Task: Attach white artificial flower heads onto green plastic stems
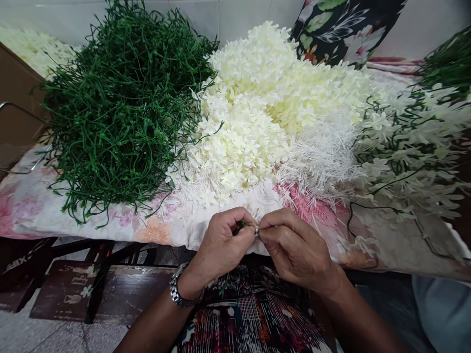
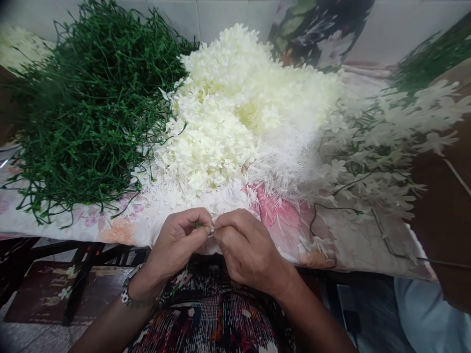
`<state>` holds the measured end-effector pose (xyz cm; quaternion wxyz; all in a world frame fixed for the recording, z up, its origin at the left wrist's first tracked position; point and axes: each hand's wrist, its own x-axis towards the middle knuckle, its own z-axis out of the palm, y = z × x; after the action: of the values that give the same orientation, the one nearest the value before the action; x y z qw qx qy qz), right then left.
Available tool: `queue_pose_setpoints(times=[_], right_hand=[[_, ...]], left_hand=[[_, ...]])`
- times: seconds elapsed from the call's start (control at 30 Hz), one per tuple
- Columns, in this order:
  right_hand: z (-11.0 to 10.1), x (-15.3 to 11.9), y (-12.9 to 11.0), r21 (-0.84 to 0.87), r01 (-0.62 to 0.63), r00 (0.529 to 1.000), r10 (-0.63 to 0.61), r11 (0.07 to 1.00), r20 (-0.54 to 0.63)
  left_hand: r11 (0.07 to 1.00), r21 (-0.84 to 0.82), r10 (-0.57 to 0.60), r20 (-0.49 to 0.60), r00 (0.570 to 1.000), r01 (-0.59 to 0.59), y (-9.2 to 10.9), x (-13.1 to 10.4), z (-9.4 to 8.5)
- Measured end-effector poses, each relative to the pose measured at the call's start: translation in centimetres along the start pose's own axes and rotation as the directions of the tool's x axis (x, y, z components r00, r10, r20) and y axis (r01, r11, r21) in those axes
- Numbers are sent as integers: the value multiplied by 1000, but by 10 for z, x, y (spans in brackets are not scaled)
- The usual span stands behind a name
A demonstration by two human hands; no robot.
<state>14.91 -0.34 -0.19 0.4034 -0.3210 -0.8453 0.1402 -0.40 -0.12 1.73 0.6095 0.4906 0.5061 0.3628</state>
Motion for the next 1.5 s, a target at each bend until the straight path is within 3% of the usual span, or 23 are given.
queue_pose_setpoints(times=[0.37,0.47,0.57,0.63,0.73,0.83,0.97,1.1,1.5], right_hand=[[3,-5,0,7,2,1000,-2,1000,4],[3,-4,0,-21,3,1000,-3,1000,-23],[1,-2,0,9,-12,999,12,1000,-35],[0,-1,-1,61,-48,998,50,997,-41],[-1,2,-3,100,-176,980,183,979,-75],[2,5,-5,53,-304,945,308,951,-112],[7,7,-7,-26,-360,922,351,933,-164],[8,8,-9,-4,-375,920,372,927,-124],[7,3,-5,330,-516,845,534,791,40]], left_hand=[[1000,-24,-22,-88,996,20,-7,0,1],[1000,7,12,-63,998,-11,-4,0,1],[995,66,72,-50,996,-69,-2,-1,1],[982,138,144,-97,985,-130,-3,-2,1],[932,258,304,-165,938,-256,-6,-2,2],[872,344,421,-165,892,-348,-8,-2,3],[835,399,470,-164,867,-378,-9,-3,4],[844,388,459,-163,873,-371,-7,-3,5],[859,305,457,-96,884,-411,-9,-4,0]])
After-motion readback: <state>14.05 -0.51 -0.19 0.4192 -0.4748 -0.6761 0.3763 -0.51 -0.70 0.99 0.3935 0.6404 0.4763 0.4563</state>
